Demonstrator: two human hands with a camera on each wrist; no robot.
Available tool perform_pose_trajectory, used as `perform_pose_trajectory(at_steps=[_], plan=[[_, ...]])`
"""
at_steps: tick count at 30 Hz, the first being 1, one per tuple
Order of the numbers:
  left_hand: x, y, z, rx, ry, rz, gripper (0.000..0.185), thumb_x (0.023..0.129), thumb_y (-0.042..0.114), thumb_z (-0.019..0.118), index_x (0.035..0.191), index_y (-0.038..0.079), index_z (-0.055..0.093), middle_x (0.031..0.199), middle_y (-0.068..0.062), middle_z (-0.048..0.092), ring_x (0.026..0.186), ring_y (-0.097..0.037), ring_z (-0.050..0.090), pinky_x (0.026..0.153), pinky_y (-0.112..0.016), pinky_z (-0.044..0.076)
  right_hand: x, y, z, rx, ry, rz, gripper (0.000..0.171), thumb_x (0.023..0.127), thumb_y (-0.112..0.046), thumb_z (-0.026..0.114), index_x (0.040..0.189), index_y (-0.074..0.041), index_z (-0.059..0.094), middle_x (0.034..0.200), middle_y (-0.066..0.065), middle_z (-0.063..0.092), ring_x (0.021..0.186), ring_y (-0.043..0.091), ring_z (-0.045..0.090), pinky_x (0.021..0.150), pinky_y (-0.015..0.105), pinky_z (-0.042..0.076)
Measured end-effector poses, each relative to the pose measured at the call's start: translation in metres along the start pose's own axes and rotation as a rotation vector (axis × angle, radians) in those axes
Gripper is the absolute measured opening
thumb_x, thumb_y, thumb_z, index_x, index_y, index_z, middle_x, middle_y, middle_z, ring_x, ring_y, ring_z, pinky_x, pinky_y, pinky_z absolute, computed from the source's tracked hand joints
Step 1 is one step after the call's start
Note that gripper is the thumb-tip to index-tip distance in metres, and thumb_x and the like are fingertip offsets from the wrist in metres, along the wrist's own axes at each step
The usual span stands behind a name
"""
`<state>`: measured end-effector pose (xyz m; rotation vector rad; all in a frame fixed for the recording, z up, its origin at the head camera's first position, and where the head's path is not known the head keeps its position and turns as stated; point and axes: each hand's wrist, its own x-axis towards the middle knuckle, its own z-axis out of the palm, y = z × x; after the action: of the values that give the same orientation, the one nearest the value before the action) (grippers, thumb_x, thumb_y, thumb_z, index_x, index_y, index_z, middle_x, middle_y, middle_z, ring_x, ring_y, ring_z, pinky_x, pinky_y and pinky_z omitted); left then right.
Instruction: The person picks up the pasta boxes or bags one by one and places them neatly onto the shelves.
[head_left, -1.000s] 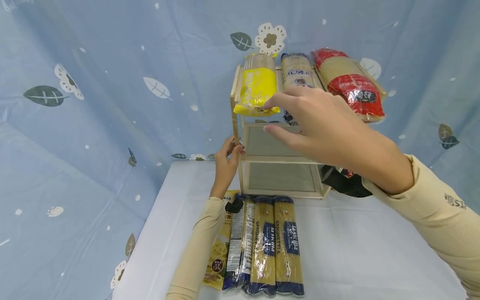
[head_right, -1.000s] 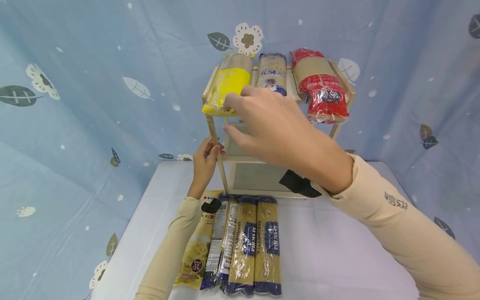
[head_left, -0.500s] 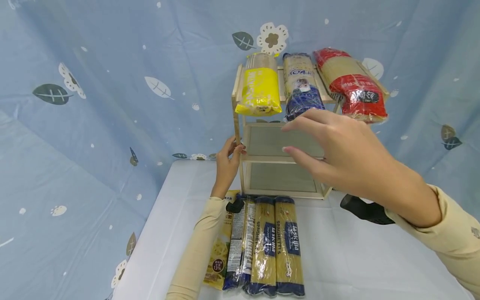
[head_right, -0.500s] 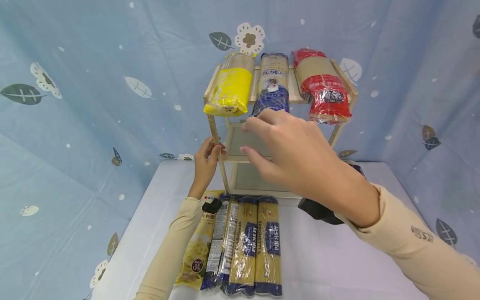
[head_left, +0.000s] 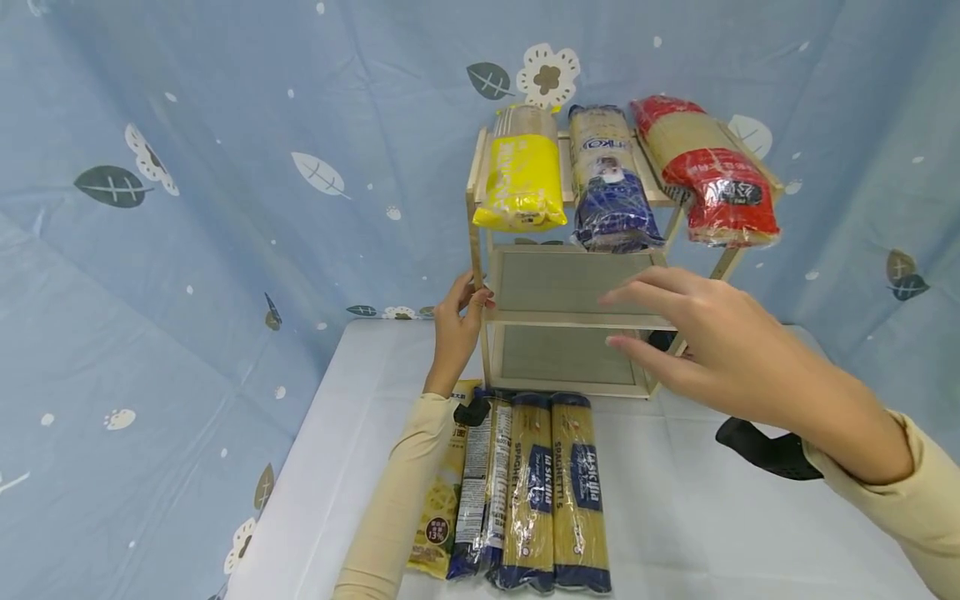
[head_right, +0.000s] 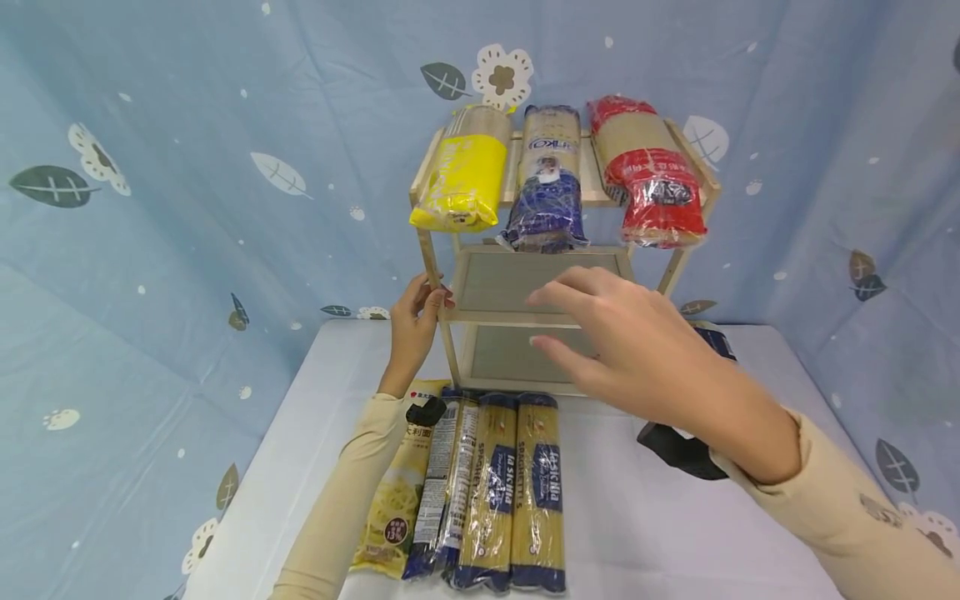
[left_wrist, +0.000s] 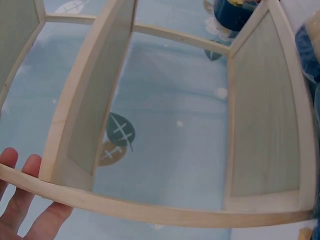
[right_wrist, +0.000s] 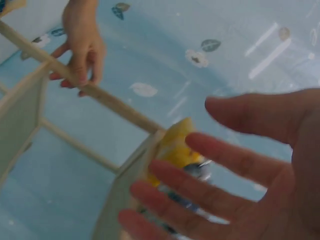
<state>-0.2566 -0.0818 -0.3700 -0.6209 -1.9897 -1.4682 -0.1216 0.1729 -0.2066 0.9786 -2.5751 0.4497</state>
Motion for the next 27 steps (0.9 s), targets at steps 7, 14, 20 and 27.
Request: perform_pose_trajectory(at_steps=[7, 14, 20, 27], plan=[[0.001, 0.0, 0.0, 0.015, 0.007, 0.013, 0.027, 0.094, -0.006, 0.053, 0.121, -0.008, 0.055, 0.091, -0.026, 0.066, 0.075, -0.037, 0.066, 0.086, -0.047, 0.05, -0.022, 0.024, 0.01, 0.055, -0.074, -0.052, 0.042, 0.083, -0.02, 0.074, 0.123, -0.018, 0.062, 0.119, 0.002, 0.059, 0.066, -0.002, 0.052, 0.054, 0.025, 0.044], [0.0, -0.001, 0.0, 0.012, 0.004, 0.017, 0.028, 0.094, -0.006, 0.052, 0.122, -0.009, 0.055, 0.091, -0.027, 0.066, 0.075, -0.038, 0.066, 0.086, -0.048, 0.05, -0.05, 0.051, 0.023, 0.032, -0.101, 0.002, 0.043, 0.076, -0.019, 0.08, 0.117, -0.018, 0.065, 0.117, 0.004, 0.061, 0.092, 0.022, 0.063, 0.062, 0.04, 0.053], [0.0, -0.001, -0.001, 0.03, 0.008, 0.022, 0.028, 0.094, -0.006, 0.053, 0.121, -0.009, 0.055, 0.09, -0.025, 0.066, 0.074, -0.037, 0.066, 0.083, -0.047, 0.051, -0.07, 0.076, 0.035, 0.0, -0.168, 0.098, 0.045, 0.074, -0.024, 0.082, 0.115, -0.013, 0.066, 0.115, 0.011, 0.061, 0.102, 0.035, 0.059, 0.071, 0.057, 0.051], [0.0, -0.002, -0.001, 0.02, 0.005, 0.039, 0.028, 0.094, -0.004, 0.054, 0.121, -0.009, 0.056, 0.091, -0.024, 0.067, 0.074, -0.036, 0.066, 0.085, -0.044, 0.051, -0.092, 0.107, 0.048, -0.047, -0.227, 0.185, 0.05, 0.073, -0.026, 0.083, 0.117, -0.011, 0.065, 0.117, 0.018, 0.06, 0.104, 0.042, 0.056, 0.072, 0.061, 0.048]])
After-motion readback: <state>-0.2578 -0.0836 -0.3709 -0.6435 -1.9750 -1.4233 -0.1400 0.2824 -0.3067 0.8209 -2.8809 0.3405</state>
